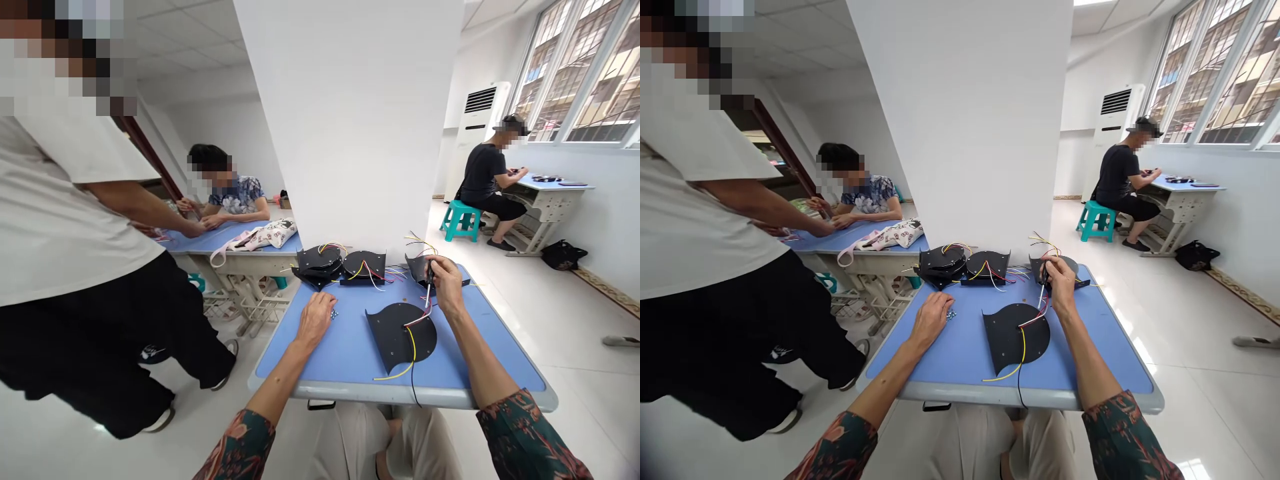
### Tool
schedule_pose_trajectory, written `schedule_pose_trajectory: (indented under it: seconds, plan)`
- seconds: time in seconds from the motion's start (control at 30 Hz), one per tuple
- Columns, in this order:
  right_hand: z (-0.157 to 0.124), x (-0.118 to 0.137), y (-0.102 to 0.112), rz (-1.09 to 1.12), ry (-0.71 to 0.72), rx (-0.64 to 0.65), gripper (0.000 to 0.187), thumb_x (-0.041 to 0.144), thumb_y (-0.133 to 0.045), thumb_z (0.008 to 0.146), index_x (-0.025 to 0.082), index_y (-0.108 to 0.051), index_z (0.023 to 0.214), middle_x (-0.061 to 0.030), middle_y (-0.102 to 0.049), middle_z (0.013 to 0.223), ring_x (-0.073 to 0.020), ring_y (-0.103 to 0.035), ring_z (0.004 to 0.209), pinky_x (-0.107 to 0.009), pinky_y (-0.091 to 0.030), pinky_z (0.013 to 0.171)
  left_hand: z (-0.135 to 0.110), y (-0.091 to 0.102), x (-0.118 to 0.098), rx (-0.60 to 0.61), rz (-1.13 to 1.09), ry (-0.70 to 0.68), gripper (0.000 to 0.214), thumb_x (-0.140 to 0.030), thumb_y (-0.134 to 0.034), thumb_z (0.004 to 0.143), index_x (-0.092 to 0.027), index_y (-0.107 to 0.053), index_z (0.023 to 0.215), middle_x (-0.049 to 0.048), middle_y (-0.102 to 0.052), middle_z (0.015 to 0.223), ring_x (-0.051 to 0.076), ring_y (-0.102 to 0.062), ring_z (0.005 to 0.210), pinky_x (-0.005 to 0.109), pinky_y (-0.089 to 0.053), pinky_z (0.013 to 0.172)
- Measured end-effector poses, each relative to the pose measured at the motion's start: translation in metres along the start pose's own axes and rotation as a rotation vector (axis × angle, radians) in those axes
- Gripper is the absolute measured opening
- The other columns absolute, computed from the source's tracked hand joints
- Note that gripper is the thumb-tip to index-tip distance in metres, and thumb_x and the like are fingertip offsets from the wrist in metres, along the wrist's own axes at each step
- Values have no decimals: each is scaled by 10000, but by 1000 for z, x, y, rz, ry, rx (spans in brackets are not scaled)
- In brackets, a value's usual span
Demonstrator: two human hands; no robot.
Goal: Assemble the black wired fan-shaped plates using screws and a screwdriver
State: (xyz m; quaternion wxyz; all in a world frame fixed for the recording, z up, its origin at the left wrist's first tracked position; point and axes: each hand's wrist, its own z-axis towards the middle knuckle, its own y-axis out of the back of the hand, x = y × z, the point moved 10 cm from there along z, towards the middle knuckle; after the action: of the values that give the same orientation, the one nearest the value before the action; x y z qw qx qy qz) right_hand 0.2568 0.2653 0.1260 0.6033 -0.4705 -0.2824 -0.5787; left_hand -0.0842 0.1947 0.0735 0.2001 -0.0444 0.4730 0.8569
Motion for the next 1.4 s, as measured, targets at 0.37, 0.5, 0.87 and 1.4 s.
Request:
schedule_pose_trajectory:
  seconds: [0.37,0.5,0.87,1.4]
  plan:
    - [-56,-5,24,-380,-475,247,341,453,-763,715,195,-539,719,93,-372,495,-43,-255,388,-194,-133,368,-13,-10,-20,49,-460,208,210,-278,-500,977,-183,-602,1135,80,-704,1012,199,-697,848,359,-594,821]
    - [-104,-29,59,-677,-640,264,246,374,-745,725,171,-606,716,29,-559,546,-50,-307,393,-207,-147,371,-39,-54,-48,284,-782,460,400,-318,-587,940,-150,-519,1296,96,-686,1097,146,-689,701,298,-620,650]
    - [-128,-50,42,-566,-800,313,320,307,-714,810,157,-547,583,-6,-610,504,-31,-252,365,-213,-110,372,-45,-74,-88,340,-989,628,408,-323,-606,966,-170,-541,1339,150,-714,1255,199,-747,957,235,-606,662]
    - [-150,-41,37,-154,-931,256,319,247,-785,716,179,-478,665,-11,-639,569,12,-244,324,-144,-76,320,-21,-53,-103,211,-1293,621,348,-360,-790,773,-143,-765,1044,115,-772,1121,282,-703,1075,385,-545,980]
